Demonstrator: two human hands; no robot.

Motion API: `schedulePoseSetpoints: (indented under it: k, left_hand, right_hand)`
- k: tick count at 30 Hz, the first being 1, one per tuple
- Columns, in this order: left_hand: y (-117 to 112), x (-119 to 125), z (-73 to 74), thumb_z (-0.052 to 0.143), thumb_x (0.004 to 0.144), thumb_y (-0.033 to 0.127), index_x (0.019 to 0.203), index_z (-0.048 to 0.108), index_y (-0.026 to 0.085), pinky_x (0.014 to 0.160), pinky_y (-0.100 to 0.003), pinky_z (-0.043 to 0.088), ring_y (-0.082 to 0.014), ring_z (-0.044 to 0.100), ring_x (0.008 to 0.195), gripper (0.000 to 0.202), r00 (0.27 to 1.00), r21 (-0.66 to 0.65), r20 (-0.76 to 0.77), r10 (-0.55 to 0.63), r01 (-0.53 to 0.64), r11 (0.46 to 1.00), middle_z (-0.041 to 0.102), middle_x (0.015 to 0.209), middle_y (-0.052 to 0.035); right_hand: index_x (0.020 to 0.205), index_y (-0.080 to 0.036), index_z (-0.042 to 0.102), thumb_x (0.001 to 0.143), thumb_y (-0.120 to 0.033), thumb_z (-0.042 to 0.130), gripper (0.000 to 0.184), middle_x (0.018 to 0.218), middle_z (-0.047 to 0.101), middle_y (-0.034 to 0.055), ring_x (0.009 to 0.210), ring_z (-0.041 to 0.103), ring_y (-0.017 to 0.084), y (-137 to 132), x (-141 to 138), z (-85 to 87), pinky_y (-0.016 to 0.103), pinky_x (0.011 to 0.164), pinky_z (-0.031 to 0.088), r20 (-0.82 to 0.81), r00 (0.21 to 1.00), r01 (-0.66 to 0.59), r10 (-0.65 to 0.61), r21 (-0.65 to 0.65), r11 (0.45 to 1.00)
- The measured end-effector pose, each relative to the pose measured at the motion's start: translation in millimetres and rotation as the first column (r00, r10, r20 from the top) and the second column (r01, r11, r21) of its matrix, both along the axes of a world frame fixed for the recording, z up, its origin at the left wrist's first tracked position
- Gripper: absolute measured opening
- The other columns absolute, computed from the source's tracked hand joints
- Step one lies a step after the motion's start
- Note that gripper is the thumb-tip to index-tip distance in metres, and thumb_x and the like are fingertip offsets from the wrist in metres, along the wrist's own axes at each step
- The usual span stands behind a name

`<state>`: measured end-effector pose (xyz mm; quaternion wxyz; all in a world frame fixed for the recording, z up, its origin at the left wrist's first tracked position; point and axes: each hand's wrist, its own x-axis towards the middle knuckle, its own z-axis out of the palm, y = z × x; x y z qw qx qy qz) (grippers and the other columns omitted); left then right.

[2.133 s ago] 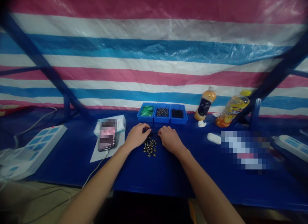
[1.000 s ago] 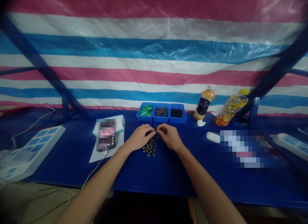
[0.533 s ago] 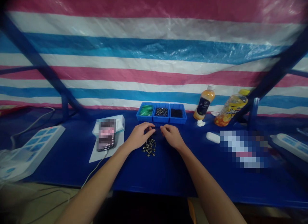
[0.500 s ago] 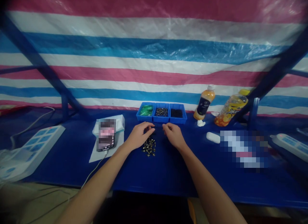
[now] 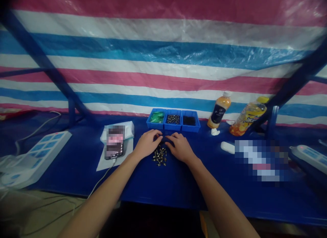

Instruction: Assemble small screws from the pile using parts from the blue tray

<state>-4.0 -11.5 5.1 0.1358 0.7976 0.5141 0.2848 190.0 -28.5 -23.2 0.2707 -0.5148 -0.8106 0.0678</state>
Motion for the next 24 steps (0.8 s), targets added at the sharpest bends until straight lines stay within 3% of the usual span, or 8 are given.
schedulePoseSetpoints:
  k: [4, 11, 16, 21, 24]
  left_hand:
    - [1.9, -1.5, -3.7, 0.054, 0.09, 0.033, 0.102, 0.065, 0.026, 0.082, -0.033, 0.047, -0.0211, 0.062, 0.093, 0.019, 0.999, 0.017, -0.03, 0.043, -0.043, 0.999, 0.067, 0.096, -0.0031]
    - [1.4, -1.3, -4.3, 0.055, 0.089, 0.035, 0.103, 0.066, 0.026, 0.081, -0.033, 0.048, -0.0212, 0.063, 0.092, 0.02, 0.997, -0.014, -0.049, 0.055, -0.056, 0.998, 0.068, 0.096, -0.0035]
    - [2.9, -3.0, -6.1, 0.055, 0.089, 0.036, 0.102, 0.066, 0.027, 0.079, -0.033, 0.048, -0.0216, 0.063, 0.09, 0.02, 0.998, -0.009, -0.033, 0.045, -0.046, 0.999, 0.068, 0.095, -0.003]
    - [4.0, -4.1, -6.9, 0.055, 0.088, 0.035, 0.102, 0.066, 0.026, 0.079, -0.033, 0.048, -0.0215, 0.063, 0.09, 0.02, 1.0, -0.004, -0.018, 0.023, -0.023, 1.0, 0.067, 0.094, -0.0025]
    - [3.8, -4.0, -6.1, 0.055, 0.089, 0.035, 0.102, 0.066, 0.026, 0.08, -0.033, 0.048, -0.0211, 0.063, 0.089, 0.019, 1.0, -0.008, -0.009, 0.023, -0.023, 1.0, 0.067, 0.094, -0.0024]
  right_hand:
    - [0.114, -0.029, 0.067, 0.094, -0.036, 0.051, 0.026, 0.112, 0.06, 0.007, 0.097, 0.054, 0.021, 0.0, -6.8, -0.8, 0.035, 0.079, 0.042, 0.171, 0.985, -0.008, 0.007, 0.002, 1.0]
    - [0.096, -0.024, 0.069, 0.095, -0.028, 0.05, 0.02, 0.099, 0.063, 0.0056, 0.089, 0.056, 0.019, 1.4, -8.3, -0.7, 0.032, 0.079, 0.043, 0.151, 0.988, 0.014, -0.012, -0.011, 1.0]
    - [0.099, -0.021, 0.066, 0.092, -0.024, 0.05, 0.017, 0.097, 0.066, 0.0058, 0.089, 0.06, 0.019, 5.1, -2.2, -3.3, 0.031, 0.081, 0.046, -0.06, 0.998, 0.001, -0.003, -0.023, 1.0]
    - [0.12, -0.02, 0.059, 0.094, -0.021, 0.042, 0.031, 0.101, 0.066, 0.0076, 0.094, 0.062, 0.019, 6.6, 2.2, -2.2, 0.033, 0.086, 0.048, -0.287, 0.958, 0.006, 0.005, 0.036, 0.999]
    - [0.113, -0.021, 0.062, 0.094, -0.025, 0.042, 0.028, 0.098, 0.068, 0.0066, 0.085, 0.065, 0.018, 5.6, 1.1, 0.5, 0.033, 0.081, 0.05, -0.405, 0.914, 0.017, -0.027, -0.027, 0.999]
